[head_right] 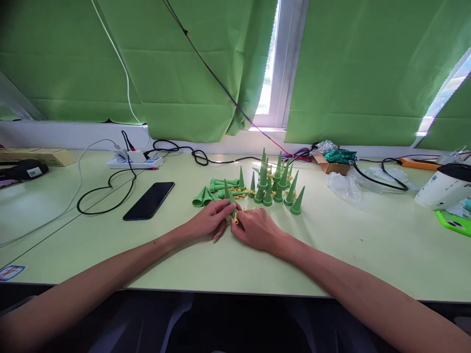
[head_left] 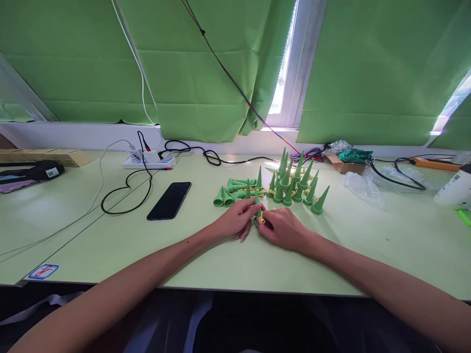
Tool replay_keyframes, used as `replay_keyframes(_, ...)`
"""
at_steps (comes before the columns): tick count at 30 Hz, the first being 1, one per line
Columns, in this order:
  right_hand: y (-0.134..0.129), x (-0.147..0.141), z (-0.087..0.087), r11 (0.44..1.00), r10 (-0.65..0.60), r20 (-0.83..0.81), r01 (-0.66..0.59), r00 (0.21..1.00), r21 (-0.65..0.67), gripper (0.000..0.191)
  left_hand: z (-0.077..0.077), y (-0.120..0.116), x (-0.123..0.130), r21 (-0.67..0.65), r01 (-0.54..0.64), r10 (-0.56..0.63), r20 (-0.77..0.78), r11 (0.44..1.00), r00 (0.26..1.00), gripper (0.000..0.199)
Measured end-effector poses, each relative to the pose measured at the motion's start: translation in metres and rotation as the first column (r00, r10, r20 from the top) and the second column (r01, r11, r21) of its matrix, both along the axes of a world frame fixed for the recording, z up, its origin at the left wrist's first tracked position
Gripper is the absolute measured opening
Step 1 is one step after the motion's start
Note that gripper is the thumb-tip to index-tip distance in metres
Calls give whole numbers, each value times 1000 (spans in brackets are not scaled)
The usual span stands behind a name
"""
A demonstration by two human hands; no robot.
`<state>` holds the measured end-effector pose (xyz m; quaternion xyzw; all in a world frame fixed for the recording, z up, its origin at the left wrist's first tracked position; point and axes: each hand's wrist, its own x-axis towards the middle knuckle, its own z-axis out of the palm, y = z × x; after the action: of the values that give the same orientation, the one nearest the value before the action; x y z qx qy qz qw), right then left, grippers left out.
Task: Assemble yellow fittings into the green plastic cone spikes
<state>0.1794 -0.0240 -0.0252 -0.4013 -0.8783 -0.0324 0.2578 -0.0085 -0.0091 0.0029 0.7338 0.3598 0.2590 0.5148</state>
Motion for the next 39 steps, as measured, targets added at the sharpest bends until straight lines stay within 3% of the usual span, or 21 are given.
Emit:
replay_keyframes(12,-4,-7,4,995,-92,120,86,988,58,32,0,0,1,-16,-10,10,0,1000,1000,46)
replay_keyframes(39,-11,-11,13,991,-126,231,114,965,62,33,-1,1,1,-23,1,-1,1,1000,1000,45)
